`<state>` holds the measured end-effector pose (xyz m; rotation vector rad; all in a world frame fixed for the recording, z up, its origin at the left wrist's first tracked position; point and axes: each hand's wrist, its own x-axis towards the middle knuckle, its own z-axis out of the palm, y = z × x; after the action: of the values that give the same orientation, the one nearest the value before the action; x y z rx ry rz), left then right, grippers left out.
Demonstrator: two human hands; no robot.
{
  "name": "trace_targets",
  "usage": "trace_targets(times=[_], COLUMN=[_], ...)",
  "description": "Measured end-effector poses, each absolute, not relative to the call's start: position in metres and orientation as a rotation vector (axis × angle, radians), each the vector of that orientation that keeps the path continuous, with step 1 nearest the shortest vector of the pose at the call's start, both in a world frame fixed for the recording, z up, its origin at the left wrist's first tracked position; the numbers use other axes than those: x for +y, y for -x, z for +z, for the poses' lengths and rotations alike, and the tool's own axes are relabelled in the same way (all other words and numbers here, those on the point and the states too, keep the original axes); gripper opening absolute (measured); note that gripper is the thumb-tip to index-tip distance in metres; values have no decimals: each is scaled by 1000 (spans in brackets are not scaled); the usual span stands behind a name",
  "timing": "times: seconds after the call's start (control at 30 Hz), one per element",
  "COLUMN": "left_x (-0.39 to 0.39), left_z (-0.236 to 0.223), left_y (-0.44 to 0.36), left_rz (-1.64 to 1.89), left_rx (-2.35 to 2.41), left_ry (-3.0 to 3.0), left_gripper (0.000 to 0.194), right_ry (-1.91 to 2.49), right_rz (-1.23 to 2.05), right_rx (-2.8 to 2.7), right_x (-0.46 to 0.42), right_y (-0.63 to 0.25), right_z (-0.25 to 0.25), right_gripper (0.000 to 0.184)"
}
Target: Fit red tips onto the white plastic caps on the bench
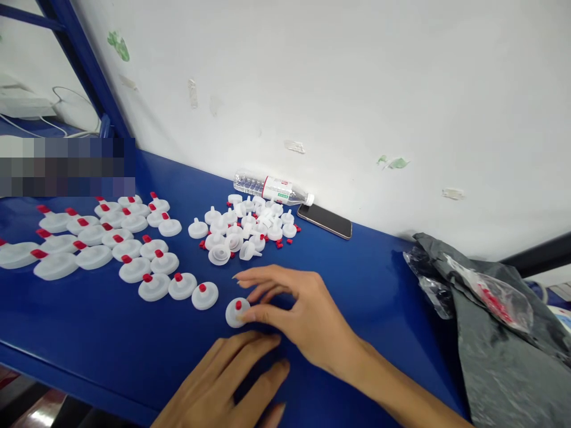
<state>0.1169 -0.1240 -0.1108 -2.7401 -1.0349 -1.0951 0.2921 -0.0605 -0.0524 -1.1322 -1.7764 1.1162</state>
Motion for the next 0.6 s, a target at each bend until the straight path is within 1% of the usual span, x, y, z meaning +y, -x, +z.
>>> trace_targets(times=[0.1,0.13,0.17,0.23,0.3,0.33,0.4,0.5,0.53,0.6], left_x=[-122,-120,-118,-113,-108,-106,-103,-100,-99,-99], left_z=[-114,-112,-110,-107,-105,-105,-106,-109,-110,-109], left_y=[-114,-110,-107,-100,-94,-92,-89,-86,-86,-88], left_rz=[-922,-890,-868,-845,-855,-873,-938,-1057,-1118,-1274], left_rx=[-1138,-1174,-1210,-1265,-1294,-1297,-1275,-1232,-1215,-1202], left_ry=[2682,2667,2649,2607,2582,2585,2607,2643,2650,2649], left_gripper=[37,39,40,40,40,39,37,34,34,36], right_ry=[1258,1310,1361,1472,1550,1569,1590,1623,1630,1635], right_rz=[728,570,428,233,156,146,149,166,168,173], right_rx=[-1818,-1823,-1835,-1869,-1897,-1906,-1918,-1927,-1917,-1893], right_x=[-47,-41,-34,-20,-4,4,20,36,36,27], right_y=[-307,-313,-319,-329,-333,-334,-333,-330,-329,-326], right_z=[-45,-42,-40,-38,-38,-39,-43,-45,-43,-34], right_gripper=[16,14,15,24,34,36,32,17,15,18])
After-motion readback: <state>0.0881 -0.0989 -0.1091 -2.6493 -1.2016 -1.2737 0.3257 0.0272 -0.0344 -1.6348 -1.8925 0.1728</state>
